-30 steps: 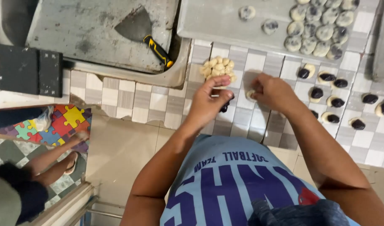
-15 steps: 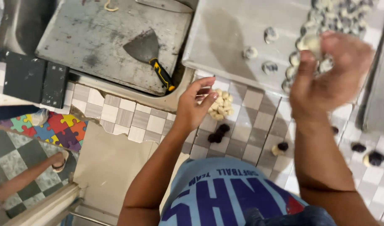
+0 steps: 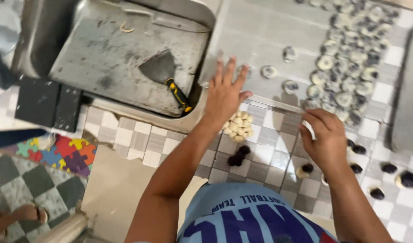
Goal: Assembling small filled pastries by combining dough pieces with filling and arranging them on a baking tray.
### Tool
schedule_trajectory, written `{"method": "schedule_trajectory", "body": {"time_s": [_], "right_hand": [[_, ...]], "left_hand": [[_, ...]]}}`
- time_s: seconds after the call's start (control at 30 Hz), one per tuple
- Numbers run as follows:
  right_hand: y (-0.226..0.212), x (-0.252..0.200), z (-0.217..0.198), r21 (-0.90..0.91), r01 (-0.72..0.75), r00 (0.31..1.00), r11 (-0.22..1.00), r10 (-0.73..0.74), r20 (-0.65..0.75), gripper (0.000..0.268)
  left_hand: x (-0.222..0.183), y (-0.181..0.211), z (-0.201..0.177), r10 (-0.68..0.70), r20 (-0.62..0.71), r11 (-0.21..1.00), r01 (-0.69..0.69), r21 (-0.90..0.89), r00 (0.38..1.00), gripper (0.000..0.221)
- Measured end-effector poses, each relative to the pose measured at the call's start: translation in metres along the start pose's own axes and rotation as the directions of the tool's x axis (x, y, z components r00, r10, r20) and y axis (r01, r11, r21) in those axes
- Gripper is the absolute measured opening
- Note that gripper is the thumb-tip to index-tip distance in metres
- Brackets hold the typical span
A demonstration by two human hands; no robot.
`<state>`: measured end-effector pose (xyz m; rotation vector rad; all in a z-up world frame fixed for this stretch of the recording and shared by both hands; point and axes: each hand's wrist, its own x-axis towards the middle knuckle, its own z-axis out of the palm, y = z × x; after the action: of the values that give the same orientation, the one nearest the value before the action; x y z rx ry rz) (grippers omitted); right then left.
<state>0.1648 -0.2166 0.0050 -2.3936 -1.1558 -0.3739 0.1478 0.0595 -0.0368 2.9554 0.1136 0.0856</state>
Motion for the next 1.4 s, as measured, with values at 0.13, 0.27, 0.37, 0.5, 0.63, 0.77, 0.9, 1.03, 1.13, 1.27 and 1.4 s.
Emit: {"method": "schedule_trajectory", "body": {"time_s": [0.13, 0.27, 0.37, 0.5, 0.63, 0.77, 0.9, 1.03, 1.13, 1.27, 1.4], "right_hand": [[0.003, -0.050, -0.034, -0.015, -0.170, 0.985, 0.985, 0.169, -0.047, 0.020], [0.002, -0.108, -0.042, -0.075, -0.417, 0.909, 0.906, 0.414, -0.052, 0.026], [-0.014, -0.129, -0.055, -0.092, -0.611, 0.781, 0.787, 0.617, 0.091, 0.032], [-0.031, -0.123, -0.052, -0.173, -0.790, 0.484, 0.588, 0.771, 0.413, 0.040], [-0.059, -0.106, -0.045, -0.259, -0.862, 0.245, 0.435, 0.806, 0.538, 0.040], [-0.044, -0.147, -0.011, -0.253, -0.757, 0.542, 0.602, 0.795, 0.272, 0.028], [-0.041, -0.172, 0.000, -0.159, -0.647, 0.732, 0.746, 0.666, 0.142, 0.020], [-0.035, -0.173, -0.008, -0.099, -0.588, 0.782, 0.803, 0.595, 0.186, 0.018], [-0.028, -0.166, -0.018, -0.049, -0.590, 0.785, 0.806, 0.587, 0.198, 0.027], [-0.029, -0.158, -0.032, -0.125, -0.497, 0.752, 0.858, 0.498, 0.432, 0.028], [-0.020, -0.163, -0.029, -0.152, -0.417, 0.783, 0.896, 0.439, 0.441, 0.025]], "left_hand": [[0.016, 0.000, 0.016, 0.018, 0.196, 0.990, -0.044, 0.131, 0.980, 0.078], [0.013, -0.008, 0.050, 0.161, -0.107, 0.959, -0.130, 0.251, 0.981, 0.067], [0.000, 0.011, 0.016, 0.181, -0.105, 0.972, -0.162, 0.169, 0.978, 0.065], [-0.031, 0.036, -0.028, 0.126, -0.087, 0.991, -0.129, -0.026, 0.988, 0.062], [-0.072, 0.062, -0.038, 0.159, -0.062, 0.972, -0.167, -0.162, 0.985, 0.065], [-0.110, 0.077, -0.032, 0.165, -0.140, 0.931, -0.201, -0.305, 0.976, 0.057], [-0.145, 0.078, -0.020, 0.211, -0.259, 0.884, -0.297, -0.362, 0.943, 0.061], [-0.175, 0.112, -0.018, 0.156, -0.141, 0.850, -0.206, -0.486, 0.978, 0.057], [-0.181, 0.139, 0.014, 0.196, -0.148, 0.895, -0.239, -0.377, 0.969, 0.059], [-0.173, 0.185, 0.035, 0.149, -0.111, 0.871, -0.183, -0.456, 0.983, 0.052], [-0.166, 0.212, 0.042, 0.143, -0.019, 0.888, -0.137, -0.440, 0.990, 0.051]]}}
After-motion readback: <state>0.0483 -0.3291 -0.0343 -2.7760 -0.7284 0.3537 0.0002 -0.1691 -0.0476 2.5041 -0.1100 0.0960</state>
